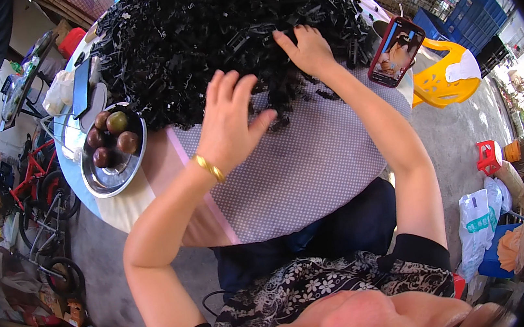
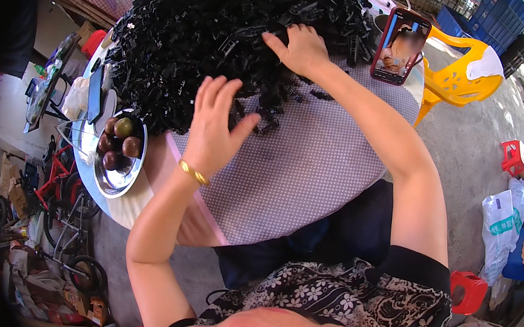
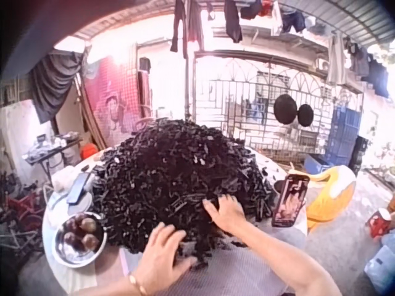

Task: The person assembles plastic components by picking small plastic pieces from a pile, inserting them into plastic base parts by hand, and stacking the assembled parts on the table.

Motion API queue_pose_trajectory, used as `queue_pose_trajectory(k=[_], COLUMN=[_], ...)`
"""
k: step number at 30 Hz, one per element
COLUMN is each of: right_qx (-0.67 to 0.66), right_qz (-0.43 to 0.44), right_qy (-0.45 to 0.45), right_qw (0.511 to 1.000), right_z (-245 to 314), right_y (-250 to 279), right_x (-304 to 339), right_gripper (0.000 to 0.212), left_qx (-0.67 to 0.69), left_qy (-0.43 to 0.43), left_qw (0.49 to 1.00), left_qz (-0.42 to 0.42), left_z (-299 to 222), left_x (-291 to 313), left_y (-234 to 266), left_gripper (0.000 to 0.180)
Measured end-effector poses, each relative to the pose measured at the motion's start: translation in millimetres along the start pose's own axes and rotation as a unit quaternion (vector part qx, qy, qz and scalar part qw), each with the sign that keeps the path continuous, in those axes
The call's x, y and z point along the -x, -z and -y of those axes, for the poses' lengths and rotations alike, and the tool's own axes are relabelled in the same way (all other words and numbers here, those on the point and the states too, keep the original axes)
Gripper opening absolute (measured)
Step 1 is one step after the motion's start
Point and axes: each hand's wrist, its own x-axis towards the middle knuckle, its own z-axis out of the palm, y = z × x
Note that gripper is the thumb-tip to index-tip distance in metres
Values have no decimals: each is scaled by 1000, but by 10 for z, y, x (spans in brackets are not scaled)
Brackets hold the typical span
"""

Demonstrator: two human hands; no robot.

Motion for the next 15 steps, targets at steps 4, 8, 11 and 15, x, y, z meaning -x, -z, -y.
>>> queue_pose_trajectory(k=[4,8,11,15], right_qx=[-51,-77,-109,-141], right_qz=[108,5,51,55], right_qy=[-22,14,47,75], right_qw=[993,997,992,986], right_z=[129,81,149,214], right_y=[114,-8,52,122], right_x=[57,130,196,342], right_gripper=[79,80,75,74], left_qx=[-35,-117,-98,-50], left_qy=[28,-12,8,-17], left_qw=[999,993,994,997], left_qz=[-25,-15,44,60], left_z=[307,329,288,272], left_x=[-293,-574,-677,-622], left_y=[-76,-177,-184,-231], left_gripper=[72,89,86,76])
